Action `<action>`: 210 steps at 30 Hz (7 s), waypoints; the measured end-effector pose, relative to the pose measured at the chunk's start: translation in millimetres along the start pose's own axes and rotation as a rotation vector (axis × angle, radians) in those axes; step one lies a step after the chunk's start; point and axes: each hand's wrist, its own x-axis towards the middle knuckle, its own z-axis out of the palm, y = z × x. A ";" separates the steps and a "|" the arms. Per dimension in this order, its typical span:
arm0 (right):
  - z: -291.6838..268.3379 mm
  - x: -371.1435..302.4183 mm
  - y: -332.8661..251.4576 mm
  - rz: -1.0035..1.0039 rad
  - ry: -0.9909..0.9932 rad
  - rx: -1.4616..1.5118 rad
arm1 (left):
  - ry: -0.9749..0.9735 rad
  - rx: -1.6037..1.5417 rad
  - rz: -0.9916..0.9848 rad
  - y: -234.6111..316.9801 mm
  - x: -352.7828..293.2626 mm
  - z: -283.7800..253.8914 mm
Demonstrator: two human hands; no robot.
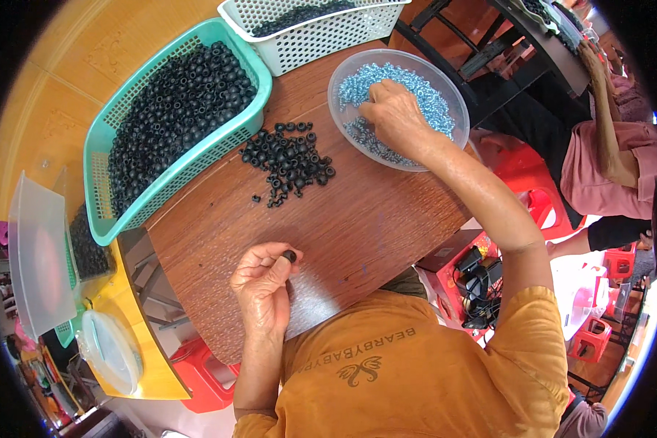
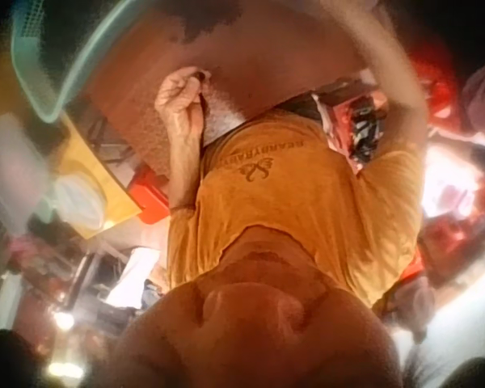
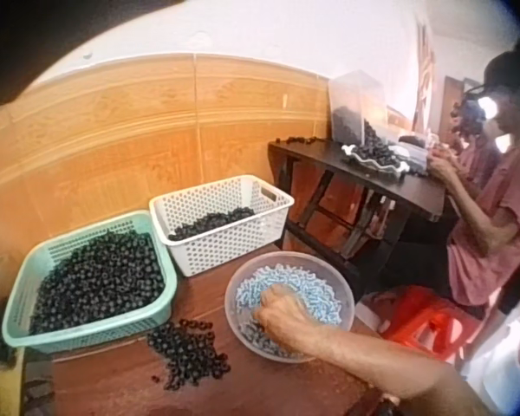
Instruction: The person sits at a wooden table and repeatedly picks up small black plastic rings and light blue metal screws. They insert the screws into the rings by hand and place the assembled units into a green basket.
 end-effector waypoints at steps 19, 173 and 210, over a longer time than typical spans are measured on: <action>-53.7 -24.1 -42.2 0.486 0.051 0.962 | -0.070 -0.127 -0.097 -6.9 11.4 18.0; -18.3 -70.0 -143.3 -0.022 0.522 0.653 | 0.077 -0.021 0.024 -27.3 -2.0 40.6; 9.1 133.8 12.7 0.113 0.546 0.126 | -0.003 1.141 0.584 -0.2 69.0 7.4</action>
